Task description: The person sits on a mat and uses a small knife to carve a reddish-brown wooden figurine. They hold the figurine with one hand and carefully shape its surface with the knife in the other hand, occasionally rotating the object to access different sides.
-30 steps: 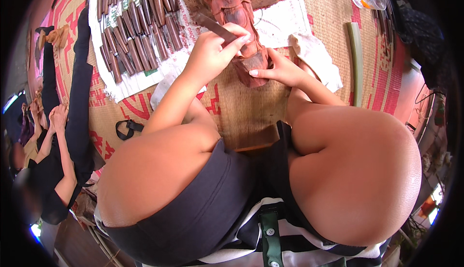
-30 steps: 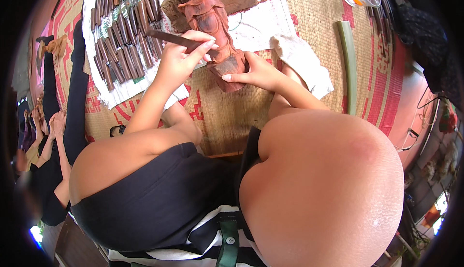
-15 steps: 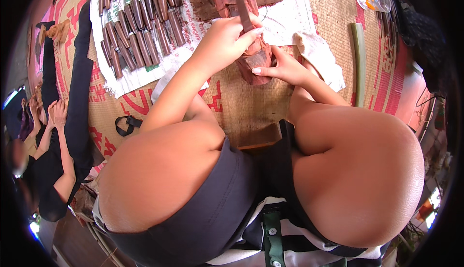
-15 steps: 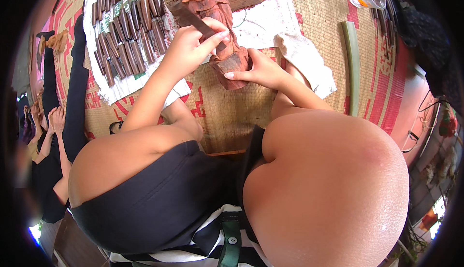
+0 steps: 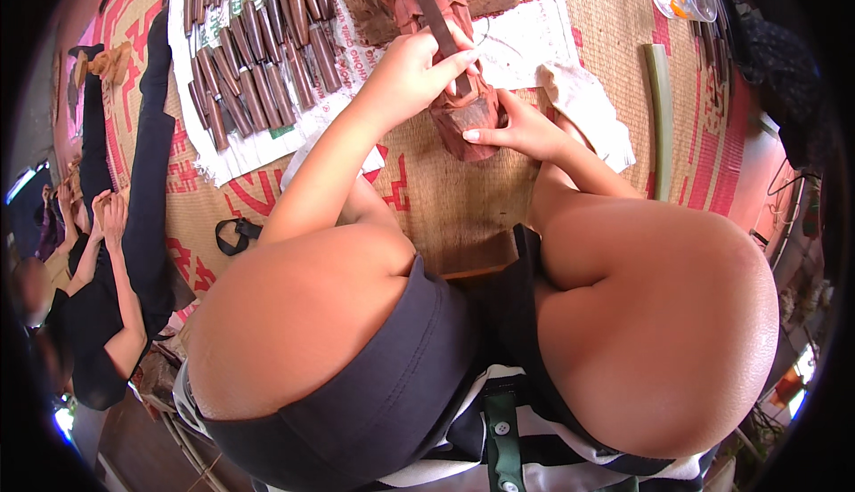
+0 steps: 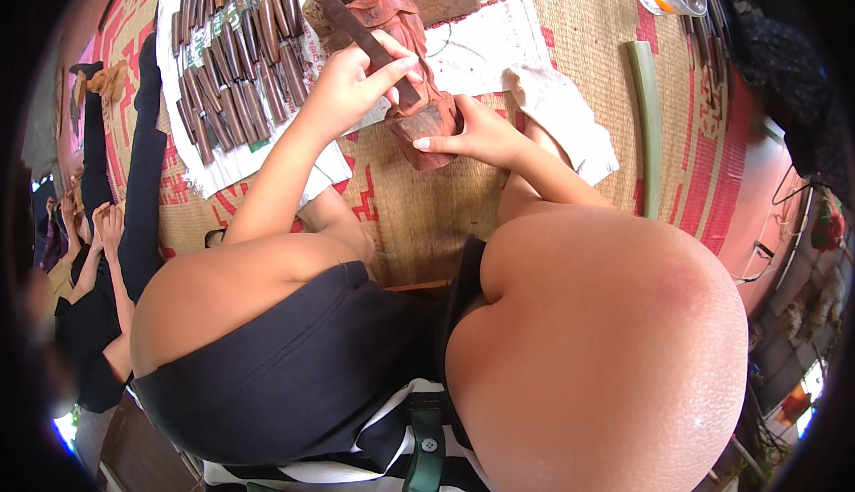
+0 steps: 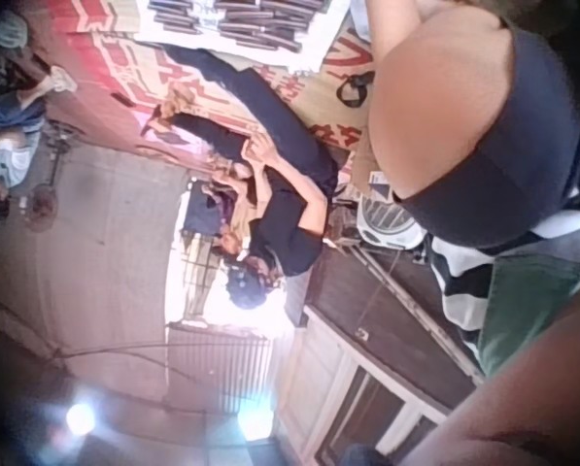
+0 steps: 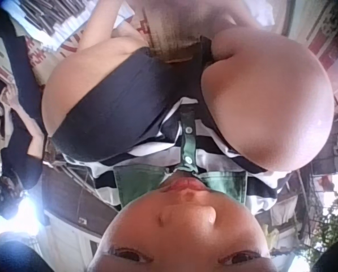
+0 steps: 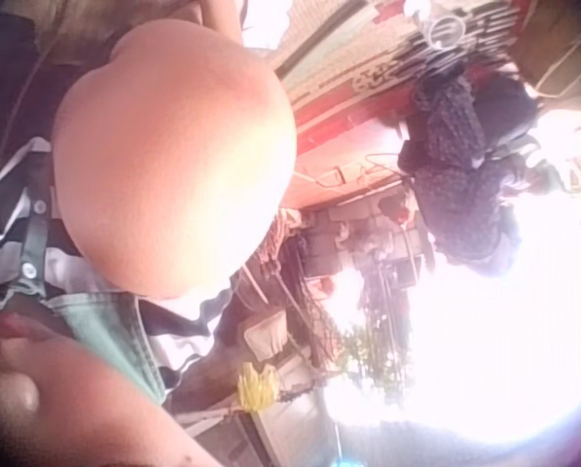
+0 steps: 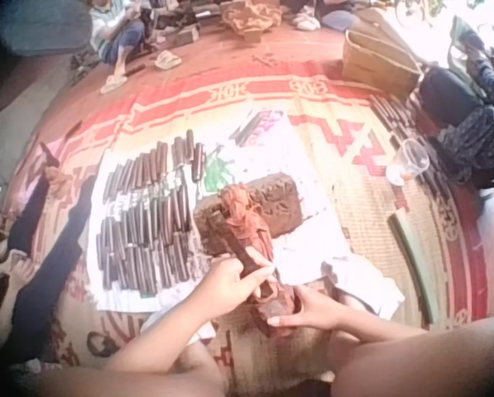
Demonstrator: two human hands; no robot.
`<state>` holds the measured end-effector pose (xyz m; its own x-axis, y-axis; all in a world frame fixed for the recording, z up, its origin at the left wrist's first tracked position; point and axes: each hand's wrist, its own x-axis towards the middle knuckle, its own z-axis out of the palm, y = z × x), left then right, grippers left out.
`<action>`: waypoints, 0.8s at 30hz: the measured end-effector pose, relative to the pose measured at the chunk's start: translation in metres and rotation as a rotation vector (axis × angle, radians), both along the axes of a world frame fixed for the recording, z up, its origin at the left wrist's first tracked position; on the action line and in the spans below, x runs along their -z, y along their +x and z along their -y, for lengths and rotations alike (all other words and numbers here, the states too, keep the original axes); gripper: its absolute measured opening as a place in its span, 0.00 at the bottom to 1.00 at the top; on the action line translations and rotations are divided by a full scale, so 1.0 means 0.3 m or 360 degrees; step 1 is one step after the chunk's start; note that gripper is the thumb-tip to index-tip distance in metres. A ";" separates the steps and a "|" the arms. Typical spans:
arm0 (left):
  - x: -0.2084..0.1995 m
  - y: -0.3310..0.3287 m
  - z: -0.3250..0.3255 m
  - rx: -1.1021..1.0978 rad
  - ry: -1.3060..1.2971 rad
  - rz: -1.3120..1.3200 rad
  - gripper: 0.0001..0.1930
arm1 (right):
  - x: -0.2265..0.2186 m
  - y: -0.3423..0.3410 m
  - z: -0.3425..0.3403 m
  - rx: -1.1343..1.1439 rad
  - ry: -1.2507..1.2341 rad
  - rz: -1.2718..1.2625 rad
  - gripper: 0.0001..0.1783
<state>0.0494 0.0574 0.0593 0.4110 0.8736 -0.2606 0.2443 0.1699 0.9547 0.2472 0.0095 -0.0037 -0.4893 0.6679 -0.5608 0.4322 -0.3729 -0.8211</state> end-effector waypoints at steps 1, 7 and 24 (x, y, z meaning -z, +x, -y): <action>-0.003 0.001 -0.004 0.0012 0.0047 -0.0042 0.07 | 0.002 -0.001 0.001 0.0008 0.0007 -0.0016 0.52; -0.001 0.024 0.020 0.0156 0.0026 -0.0029 0.08 | 0.013 -0.003 0.011 0.0055 0.0043 -0.0105 0.52; 0.023 0.003 0.031 0.0248 0.0669 -0.0379 0.09 | 0.015 0.004 0.000 -0.0089 -0.0014 0.0063 0.51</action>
